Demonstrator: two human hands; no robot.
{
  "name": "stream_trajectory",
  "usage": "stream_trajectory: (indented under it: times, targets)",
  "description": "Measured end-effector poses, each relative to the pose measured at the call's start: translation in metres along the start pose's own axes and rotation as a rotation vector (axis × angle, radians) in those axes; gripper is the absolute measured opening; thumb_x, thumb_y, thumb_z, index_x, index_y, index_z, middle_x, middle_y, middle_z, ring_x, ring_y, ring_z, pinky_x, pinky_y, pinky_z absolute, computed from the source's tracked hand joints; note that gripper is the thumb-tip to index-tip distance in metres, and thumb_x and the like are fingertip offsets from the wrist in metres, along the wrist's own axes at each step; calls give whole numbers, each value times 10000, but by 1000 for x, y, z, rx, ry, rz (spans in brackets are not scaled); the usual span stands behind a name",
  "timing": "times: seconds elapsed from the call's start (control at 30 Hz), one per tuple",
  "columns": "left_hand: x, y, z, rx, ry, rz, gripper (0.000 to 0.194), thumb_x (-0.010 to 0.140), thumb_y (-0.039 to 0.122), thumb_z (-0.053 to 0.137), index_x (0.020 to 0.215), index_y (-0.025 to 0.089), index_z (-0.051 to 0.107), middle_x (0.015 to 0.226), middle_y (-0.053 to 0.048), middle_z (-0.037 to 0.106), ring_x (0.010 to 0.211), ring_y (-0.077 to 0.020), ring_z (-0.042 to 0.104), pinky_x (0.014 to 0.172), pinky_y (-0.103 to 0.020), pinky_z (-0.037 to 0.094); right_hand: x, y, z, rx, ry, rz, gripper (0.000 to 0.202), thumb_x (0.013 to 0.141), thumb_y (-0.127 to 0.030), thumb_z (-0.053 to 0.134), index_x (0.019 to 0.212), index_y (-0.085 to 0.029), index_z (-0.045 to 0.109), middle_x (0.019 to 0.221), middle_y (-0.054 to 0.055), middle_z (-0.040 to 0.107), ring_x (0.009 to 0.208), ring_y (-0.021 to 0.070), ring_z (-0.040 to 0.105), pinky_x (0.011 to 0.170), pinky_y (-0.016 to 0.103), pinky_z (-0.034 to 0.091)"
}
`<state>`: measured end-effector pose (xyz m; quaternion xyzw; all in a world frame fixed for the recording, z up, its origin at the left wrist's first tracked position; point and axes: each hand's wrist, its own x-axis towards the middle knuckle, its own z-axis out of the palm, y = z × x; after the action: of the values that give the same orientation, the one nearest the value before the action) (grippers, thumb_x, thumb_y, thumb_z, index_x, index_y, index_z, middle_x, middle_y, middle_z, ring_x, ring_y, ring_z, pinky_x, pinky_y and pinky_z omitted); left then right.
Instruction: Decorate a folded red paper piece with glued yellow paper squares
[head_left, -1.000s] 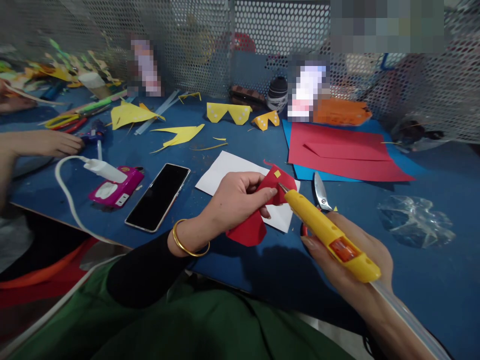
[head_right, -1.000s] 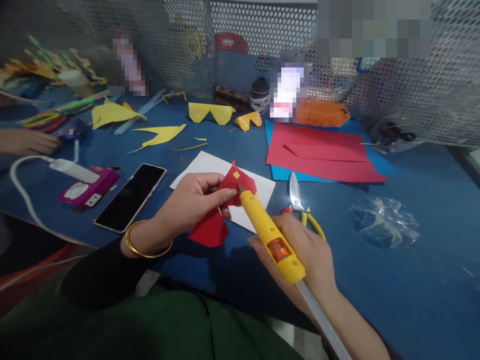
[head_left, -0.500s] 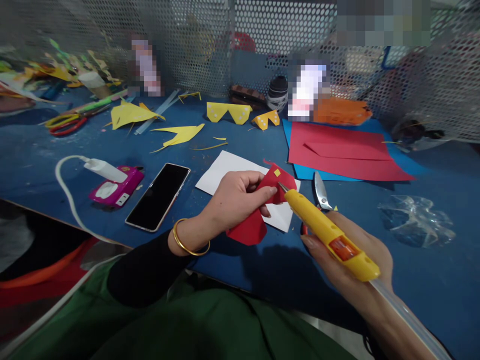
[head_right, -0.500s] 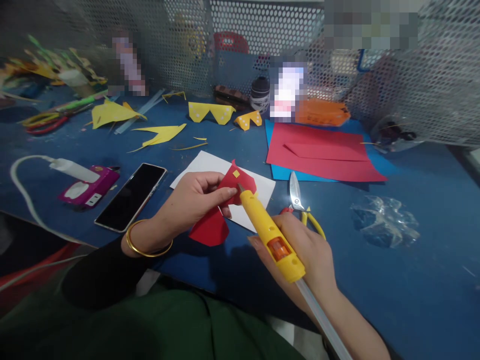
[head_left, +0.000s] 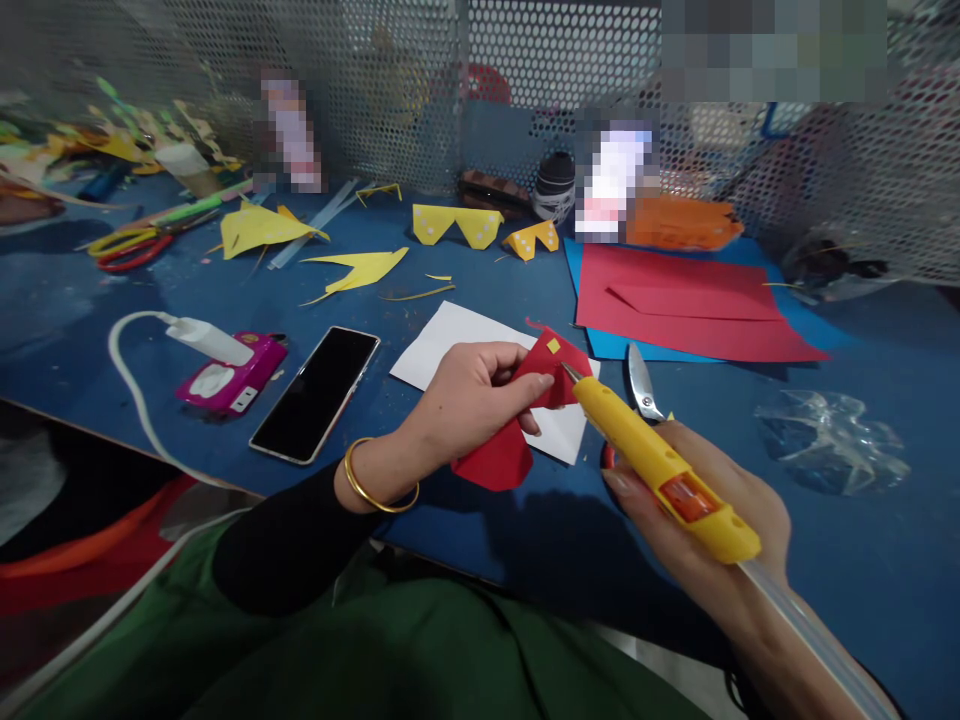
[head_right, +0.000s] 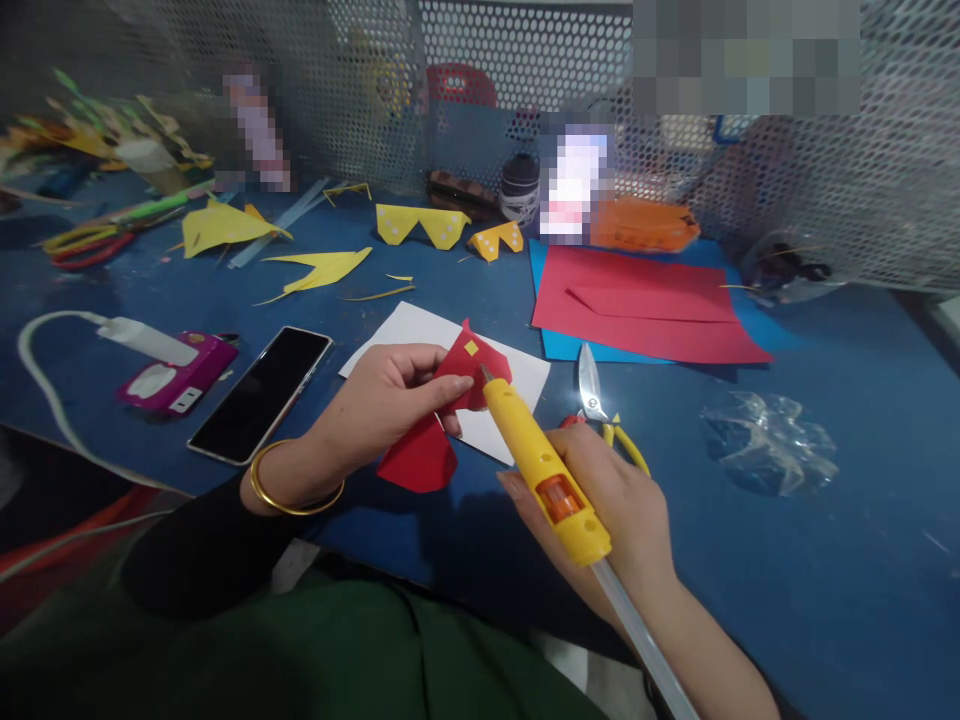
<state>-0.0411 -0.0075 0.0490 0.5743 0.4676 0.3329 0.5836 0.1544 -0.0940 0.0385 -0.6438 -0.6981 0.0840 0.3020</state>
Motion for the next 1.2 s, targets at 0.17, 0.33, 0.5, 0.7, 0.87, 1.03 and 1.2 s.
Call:
stream_trajectory:
  times: [0.17, 0.33, 0.5, 0.7, 0.87, 1.03, 1.2]
  targets:
    - [0, 0, 1, -4, 5, 5, 108, 876, 217, 640, 844, 139, 709, 696, -25, 745, 541, -101, 675, 520, -182, 490, -1, 0, -1, 39, -26, 1, 423, 950, -649, 486, 824, -266, 613, 690, -9, 652, 604, 174, 614, 557, 314, 387]
    - [1, 1, 0, 4, 6, -4, 120, 876, 229, 647, 821, 140, 705, 759, -41, 768, 551, -101, 681, 532, -187, 504, -2, 3, 0, 58, -3, -35, 413, 957, -640, 475, 818, -266, 583, 651, -30, 609, 561, 161, 585, 540, 304, 371]
    - [0, 1, 0, 21, 6, 3, 129, 888, 225, 634, 835, 138, 713, 701, -26, 747, 548, -102, 685, 519, -176, 488, -1, 3, 0, 42, 48, -24, 389, 955, -610, 483, 813, -261, 578, 686, -9, 620, 586, 172, 590, 559, 300, 395]
    - [0, -1, -1, 5, -13, 20, 114, 889, 219, 639, 869, 135, 715, 833, -55, 790, 548, -88, 686, 506, -168, 484, 0, 3, 0, 25, 34, 10, 322, 930, -548, 539, 793, -259, 576, 662, -7, 610, 578, 168, 576, 559, 298, 397]
    - [0, -1, 0, 3, -5, 25, 115, 884, 224, 641, 859, 137, 711, 808, -49, 784, 551, -91, 684, 524, -176, 503, -1, 6, 1, 102, 6, 6, 341, 908, -578, 564, 800, -258, 610, 664, -21, 618, 570, 154, 572, 549, 292, 397]
    - [0, 0, 0, 22, 13, 8, 136, 884, 251, 644, 838, 139, 707, 826, -64, 784, 569, -105, 692, 539, -192, 514, -3, 6, 0, 171, 8, 29, 349, 921, -571, 549, 792, -253, 615, 688, -10, 628, 574, 152, 568, 543, 295, 414]
    - [0, 0, 0, 17, -3, 1, 141, 885, 258, 649, 863, 136, 715, 738, -49, 759, 562, -113, 692, 516, -184, 491, -3, 4, 0, 97, 53, 34, 341, 929, -572, 528, 806, -260, 590, 685, -8, 611, 580, 159, 566, 564, 300, 432]
